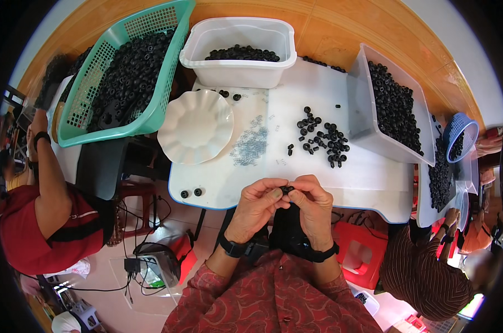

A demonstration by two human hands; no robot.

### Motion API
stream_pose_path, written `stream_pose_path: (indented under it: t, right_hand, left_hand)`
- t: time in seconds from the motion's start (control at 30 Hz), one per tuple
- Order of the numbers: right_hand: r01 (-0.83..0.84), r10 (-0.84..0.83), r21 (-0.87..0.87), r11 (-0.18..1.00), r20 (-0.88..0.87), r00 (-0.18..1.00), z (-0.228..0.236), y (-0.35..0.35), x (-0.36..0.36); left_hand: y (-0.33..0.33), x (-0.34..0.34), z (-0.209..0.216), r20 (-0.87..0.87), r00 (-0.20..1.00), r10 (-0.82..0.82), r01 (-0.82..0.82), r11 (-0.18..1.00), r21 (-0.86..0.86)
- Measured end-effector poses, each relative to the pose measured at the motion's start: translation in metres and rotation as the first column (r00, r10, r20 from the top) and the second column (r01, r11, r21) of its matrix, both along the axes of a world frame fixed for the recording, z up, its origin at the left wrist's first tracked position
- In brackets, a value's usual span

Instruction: Manually sorting small black parts or pellets into different containers on a table.

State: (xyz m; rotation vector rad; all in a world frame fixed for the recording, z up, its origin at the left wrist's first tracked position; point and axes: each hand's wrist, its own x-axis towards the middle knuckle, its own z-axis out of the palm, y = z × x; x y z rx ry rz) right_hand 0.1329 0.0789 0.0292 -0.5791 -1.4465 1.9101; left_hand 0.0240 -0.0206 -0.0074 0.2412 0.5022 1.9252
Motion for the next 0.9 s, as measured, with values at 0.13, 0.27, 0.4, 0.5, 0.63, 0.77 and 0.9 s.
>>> stream_pose_path:
  t: [0.13,0.27,0.4,0.5,0.63,0.77,0.9]
  right_hand:
    - [0.008,-0.008,0.007,1.0,0.034,0.999,0.002,-0.001,0.0]
    - [0.022,-0.029,0.093,0.995,0.07,0.997,0.003,-0.002,0.0]
    - [0.036,-0.056,0.177,0.984,0.108,0.993,0.007,-0.004,0.0]
    - [0.035,-0.058,0.195,0.98,0.115,0.992,0.012,-0.005,-0.001]
    - [0.023,-0.046,0.188,0.982,0.119,0.992,0.013,-0.006,-0.001]
    - [0.019,-0.045,0.211,0.977,0.124,0.991,0.01,-0.005,-0.001]
    - [0.023,-0.048,0.208,0.978,0.117,0.992,0.011,-0.007,-0.003]
  left_hand:
    - [0.0,0.0,-0.002,-0.002,1.0,0.008,-0.008,1.0,0.012]
    - [-0.001,0.0,-0.003,-0.005,1.0,0.011,-0.011,1.0,0.006]
    - [-0.002,0.001,0.0,-0.021,0.999,0.032,-0.032,1.0,0.001]
    - [-0.002,0.002,0.002,-0.023,0.999,0.046,-0.046,0.999,-0.006]
    - [-0.001,0.002,-0.001,-0.023,0.998,0.058,-0.057,0.998,0.017]
    - [-0.002,0.003,0.001,-0.012,0.997,0.073,-0.073,0.997,-0.009]
    - [-0.002,0.002,0.003,-0.024,0.996,0.088,-0.088,0.996,-0.021]
